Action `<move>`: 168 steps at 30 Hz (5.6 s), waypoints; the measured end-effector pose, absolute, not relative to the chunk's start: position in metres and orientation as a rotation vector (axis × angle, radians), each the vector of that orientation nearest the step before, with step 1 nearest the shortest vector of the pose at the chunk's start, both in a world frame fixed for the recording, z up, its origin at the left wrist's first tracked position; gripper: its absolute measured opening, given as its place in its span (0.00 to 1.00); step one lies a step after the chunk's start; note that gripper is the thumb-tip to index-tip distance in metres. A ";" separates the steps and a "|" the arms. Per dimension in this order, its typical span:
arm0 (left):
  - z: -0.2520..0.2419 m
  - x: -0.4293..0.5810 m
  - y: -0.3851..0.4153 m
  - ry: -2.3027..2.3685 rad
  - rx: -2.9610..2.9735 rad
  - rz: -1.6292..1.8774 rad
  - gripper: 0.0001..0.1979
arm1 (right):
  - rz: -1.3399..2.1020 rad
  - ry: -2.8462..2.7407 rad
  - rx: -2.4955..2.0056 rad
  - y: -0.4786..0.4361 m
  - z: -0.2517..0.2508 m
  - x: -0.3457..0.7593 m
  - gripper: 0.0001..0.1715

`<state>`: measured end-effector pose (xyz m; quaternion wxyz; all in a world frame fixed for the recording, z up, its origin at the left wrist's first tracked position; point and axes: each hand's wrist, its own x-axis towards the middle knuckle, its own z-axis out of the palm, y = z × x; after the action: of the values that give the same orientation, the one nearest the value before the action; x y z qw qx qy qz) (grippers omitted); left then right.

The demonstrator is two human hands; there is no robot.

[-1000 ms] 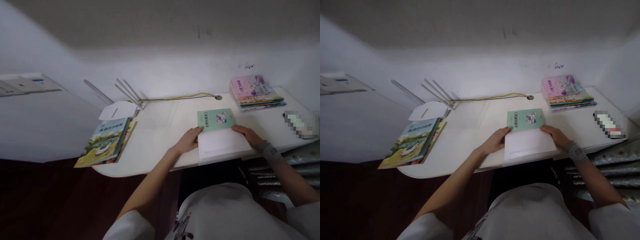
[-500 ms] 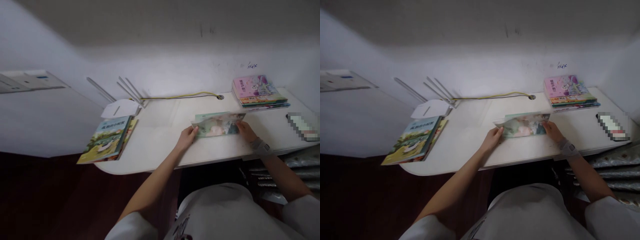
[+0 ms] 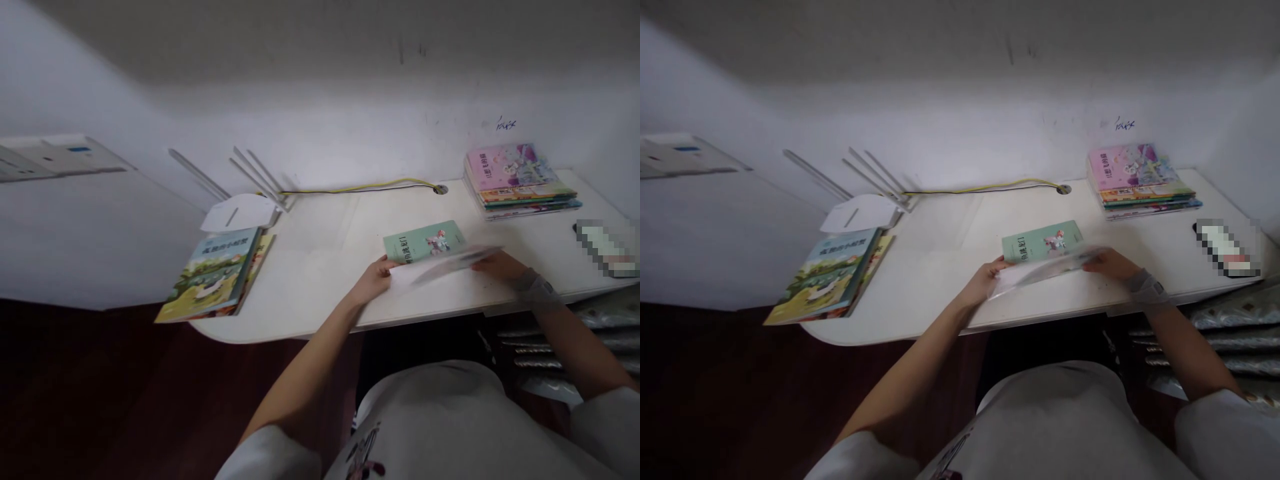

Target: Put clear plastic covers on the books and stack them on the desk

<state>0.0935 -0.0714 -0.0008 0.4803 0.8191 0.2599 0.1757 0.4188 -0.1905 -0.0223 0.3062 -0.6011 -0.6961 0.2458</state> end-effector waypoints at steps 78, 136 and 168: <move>-0.020 0.170 -0.072 0.838 2.790 0.249 0.23 | -0.033 -1.732 -1.781 -0.099 0.010 0.353 0.20; -0.020 0.208 -0.073 1.350 2.699 0.105 0.35 | -0.044 -1.461 -2.273 -0.082 -0.019 0.393 0.21; -0.029 0.144 -0.024 1.508 2.255 0.639 0.21 | -0.114 -2.158 -2.037 -0.110 -0.036 0.375 0.31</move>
<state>0.1443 -0.0245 -0.0294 0.1763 0.7965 0.5325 0.2256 0.3750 -0.1095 -0.0361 0.0859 -0.6835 -0.7239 -0.0382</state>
